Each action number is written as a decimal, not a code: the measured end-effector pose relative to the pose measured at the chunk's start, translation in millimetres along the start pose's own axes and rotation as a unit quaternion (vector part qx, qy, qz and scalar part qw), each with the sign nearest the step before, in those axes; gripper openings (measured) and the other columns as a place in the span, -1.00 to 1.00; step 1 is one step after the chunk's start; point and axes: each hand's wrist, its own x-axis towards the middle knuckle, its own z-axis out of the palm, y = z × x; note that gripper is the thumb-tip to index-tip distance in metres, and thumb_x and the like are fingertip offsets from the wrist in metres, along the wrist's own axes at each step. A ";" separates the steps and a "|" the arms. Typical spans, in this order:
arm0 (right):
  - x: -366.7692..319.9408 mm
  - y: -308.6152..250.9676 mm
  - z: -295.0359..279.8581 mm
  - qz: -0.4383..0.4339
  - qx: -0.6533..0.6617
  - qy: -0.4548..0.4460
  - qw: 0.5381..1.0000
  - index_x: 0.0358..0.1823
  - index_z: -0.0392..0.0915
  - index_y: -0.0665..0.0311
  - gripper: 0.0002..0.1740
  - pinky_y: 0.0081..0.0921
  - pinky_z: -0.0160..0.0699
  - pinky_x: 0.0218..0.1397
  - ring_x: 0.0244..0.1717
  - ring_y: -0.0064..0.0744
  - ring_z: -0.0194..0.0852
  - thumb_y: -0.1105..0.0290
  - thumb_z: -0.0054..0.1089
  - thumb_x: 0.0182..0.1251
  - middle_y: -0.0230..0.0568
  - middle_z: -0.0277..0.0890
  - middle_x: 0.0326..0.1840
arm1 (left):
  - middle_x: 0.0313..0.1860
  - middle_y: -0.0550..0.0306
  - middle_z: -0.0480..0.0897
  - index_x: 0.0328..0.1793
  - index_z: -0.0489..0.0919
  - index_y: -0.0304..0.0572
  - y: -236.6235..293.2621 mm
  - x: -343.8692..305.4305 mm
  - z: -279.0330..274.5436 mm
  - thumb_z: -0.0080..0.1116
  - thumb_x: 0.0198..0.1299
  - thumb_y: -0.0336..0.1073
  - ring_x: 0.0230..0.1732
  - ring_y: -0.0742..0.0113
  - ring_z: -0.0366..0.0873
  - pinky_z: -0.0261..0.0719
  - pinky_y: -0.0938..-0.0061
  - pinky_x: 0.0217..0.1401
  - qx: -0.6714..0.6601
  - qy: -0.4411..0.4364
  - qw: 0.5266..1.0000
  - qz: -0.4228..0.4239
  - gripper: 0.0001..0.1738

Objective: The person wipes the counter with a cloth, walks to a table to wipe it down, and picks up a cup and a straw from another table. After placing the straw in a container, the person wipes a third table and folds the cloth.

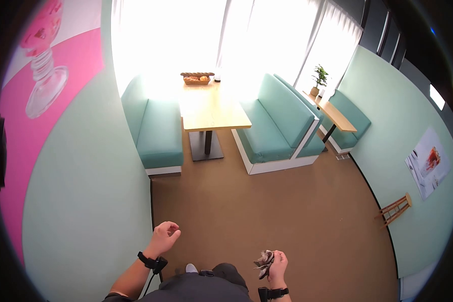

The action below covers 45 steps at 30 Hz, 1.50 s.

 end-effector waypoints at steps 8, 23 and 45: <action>122.8 33.6 56.7 0.017 0.005 0.010 1.000 -0.27 0.46 0.35 -0.72 -0.34 0.77 -0.44 -0.53 -0.36 0.61 0.36 -0.13 0.62 -0.21 0.57 -0.45 | -0.20 -0.05 0.73 -0.14 0.67 -0.33 -30.9 117.9 18.7 0.31 0.20 -0.29 -0.15 0.15 0.74 0.70 0.36 -0.06 -0.004 -0.008 0.999 -0.036 -0.77; 387.4 -20.4 280.2 0.084 0.021 -0.161 0.983 -0.22 0.47 0.33 -0.72 -0.33 0.76 -0.41 -0.52 -0.34 0.62 0.33 -0.16 0.63 -0.18 0.60 -0.42 | -0.17 -0.03 0.74 -0.11 0.67 -0.31 -59.7 350.2 36.9 0.34 0.20 -0.25 -0.12 0.15 0.75 0.70 0.35 -0.03 0.019 0.009 0.995 -0.096 -0.73; 715.7 -1.4 575.9 0.251 0.275 -0.162 0.914 0.05 0.49 0.33 -0.79 -0.07 0.67 0.16 0.08 -0.12 0.64 0.44 0.05 0.47 -0.08 0.62 0.02 | -0.13 -0.11 0.76 -0.01 0.67 -0.36 -213.5 852.0 35.7 0.31 0.25 -0.18 -0.09 0.12 0.76 0.69 0.33 0.07 0.038 -0.164 0.977 -0.129 -0.64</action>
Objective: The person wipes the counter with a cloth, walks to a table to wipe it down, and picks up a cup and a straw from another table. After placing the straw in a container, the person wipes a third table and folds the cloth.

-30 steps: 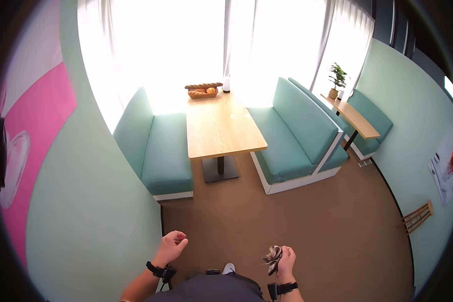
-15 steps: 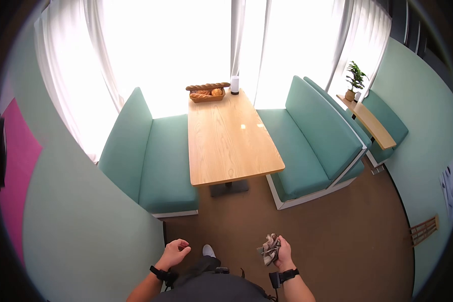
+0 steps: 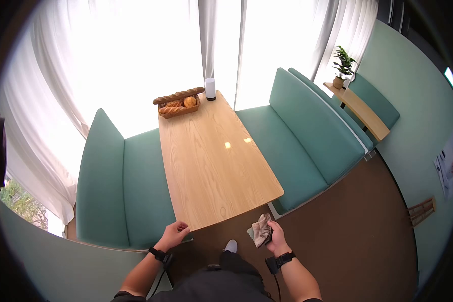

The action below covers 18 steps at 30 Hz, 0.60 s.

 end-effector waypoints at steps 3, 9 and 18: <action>74.4 -12.3 43.6 -0.058 -0.080 0.056 0.994 0.10 0.39 0.30 -0.76 -0.07 0.68 0.15 0.07 -0.16 0.65 0.46 0.06 0.47 -0.09 0.59 0.04 | -0.15 -0.02 0.75 0.01 0.67 -0.34 -20.1 69.5 2.3 0.29 0.29 -0.19 -0.10 0.24 0.73 0.67 0.39 0.02 -0.034 -0.006 0.998 -0.060 -0.66; 171.3 10.7 133.6 -0.240 -0.588 -0.040 0.771 0.33 0.23 0.29 -0.40 -0.08 0.50 0.31 0.26 0.04 0.50 0.20 0.24 0.39 0.05 0.48 0.19 | -0.12 0.17 0.66 0.06 0.62 -0.24 -26.4 181.7 -14.8 0.21 0.38 -0.20 -0.10 0.38 0.66 0.63 0.45 -0.08 -0.145 -0.059 0.968 -0.195 -0.72; 238.9 117.8 150.1 -0.218 -0.802 -0.067 0.552 0.49 0.17 0.13 -0.28 0.34 -0.24 0.61 0.67 0.21 -0.17 -0.03 0.10 0.43 0.13 -0.01 0.63 | -0.64 0.41 0.24 -0.28 0.53 -0.09 -62.5 400.5 -21.2 0.19 0.34 -0.07 -0.65 0.55 0.14 0.10 0.50 -0.61 -0.146 -0.102 0.948 -0.263 -0.72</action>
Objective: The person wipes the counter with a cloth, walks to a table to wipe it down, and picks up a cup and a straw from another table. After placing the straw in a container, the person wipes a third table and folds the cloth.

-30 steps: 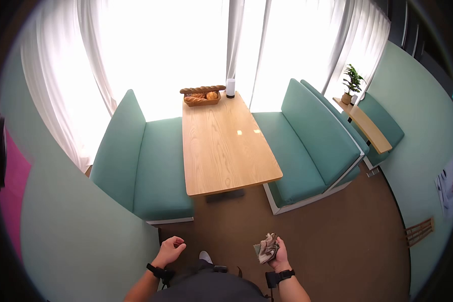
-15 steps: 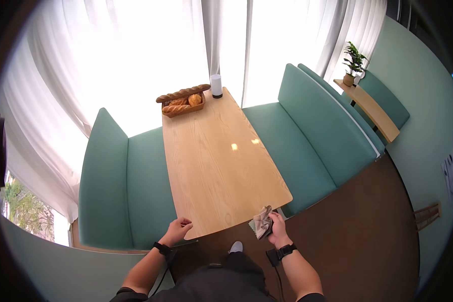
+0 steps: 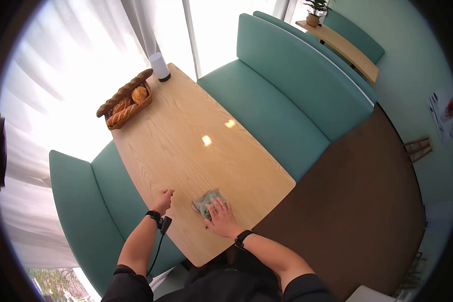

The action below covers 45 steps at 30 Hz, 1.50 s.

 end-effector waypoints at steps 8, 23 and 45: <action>40.9 -19.7 11.6 0.093 -0.064 0.033 0.993 0.56 0.10 0.06 -0.17 0.39 -0.38 0.63 0.71 0.19 -0.32 -0.04 0.18 0.36 0.15 -0.17 0.69 | -0.61 0.37 0.31 -0.36 0.47 -0.04 10.0 76.9 -5.7 0.18 0.35 -0.11 -0.69 0.49 0.24 0.15 0.46 -0.68 -0.075 -0.011 0.997 0.024 -0.73; -22.6 -46.1 34.5 0.221 -0.057 0.027 0.973 0.39 0.42 0.23 -0.26 0.33 -0.42 0.65 0.74 0.15 -0.37 -0.20 -0.04 0.44 0.14 -0.17 0.72 | -0.58 0.39 0.26 -0.23 0.53 -0.03 25.6 70.7 3.9 0.24 0.39 -0.11 -0.66 0.48 0.19 0.12 0.47 -0.66 -0.009 0.020 0.999 0.032 -0.78; 79.6 33.0 35.7 0.235 -0.120 0.241 0.934 0.50 0.32 0.19 -0.32 -0.02 -0.28 0.72 0.70 0.03 -0.17 0.01 0.01 0.45 0.10 -0.01 0.68 | -0.55 0.40 0.35 -0.17 0.50 0.04 31.0 82.0 -19.4 0.12 0.44 -0.23 -0.64 0.56 0.29 0.23 0.54 -0.68 0.063 -0.208 0.976 -0.030 -0.90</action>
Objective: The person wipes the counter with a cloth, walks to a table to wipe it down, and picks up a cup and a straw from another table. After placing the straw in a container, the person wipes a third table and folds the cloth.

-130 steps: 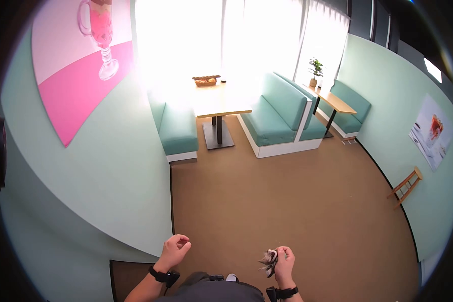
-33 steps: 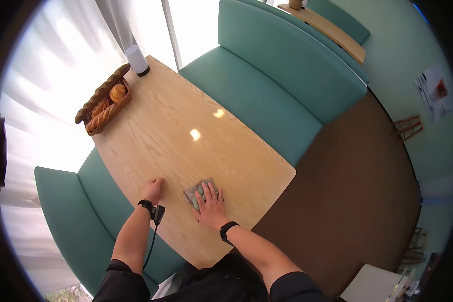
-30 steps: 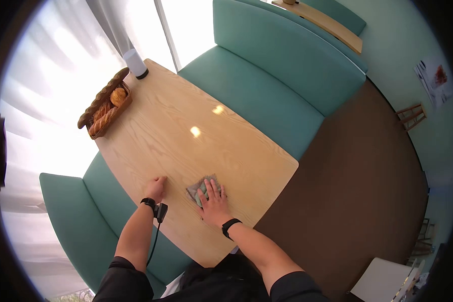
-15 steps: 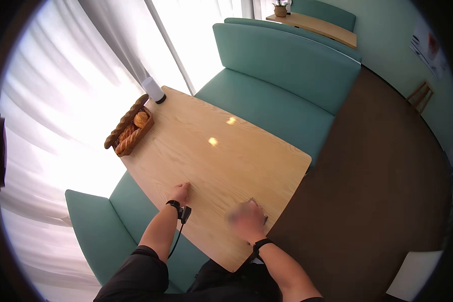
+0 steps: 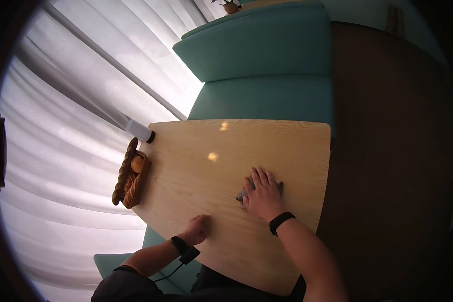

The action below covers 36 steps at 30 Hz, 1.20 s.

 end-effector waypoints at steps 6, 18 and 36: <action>50.1 -6.6 7.9 0.075 -0.026 -0.070 0.994 0.61 0.18 0.06 -0.27 -0.08 -0.40 0.75 0.75 0.01 -0.35 -0.10 -0.16 0.53 0.06 -0.16 0.73 | -0.48 0.41 0.39 -0.21 0.51 0.07 -7.8 0.9 -13.2 0.15 0.38 -0.29 -0.59 0.56 0.30 0.22 0.60 -0.59 0.013 -0.123 0.992 0.024 -0.93; 7.7 -139.7 50.8 0.276 -0.087 -0.145 0.946 0.71 -0.16 0.09 -0.13 0.02 -0.53 0.72 0.76 0.13 -0.62 -0.23 -0.32 0.56 0.20 -0.48 0.76 | -0.31 0.43 0.42 -0.15 0.48 0.12 96.4 17.3 -181.7 0.11 0.33 -0.29 -0.27 0.53 0.36 0.34 0.48 -0.10 0.062 -0.108 0.920 0.371 -0.95; 124.5 -277.4 149.7 0.038 -0.048 -0.051 0.997 0.63 0.15 -0.06 -0.21 -0.03 -0.20 0.69 0.72 -0.01 -0.26 -0.24 -0.17 0.48 0.01 -0.11 0.72 | 0.38 -0.35 0.47 0.39 0.45 -0.31 134.3 71.8 -151.9 0.16 0.29 0.12 0.51 -0.24 0.26 0.33 0.09 0.50 0.598 -0.040 0.676 0.429 -0.27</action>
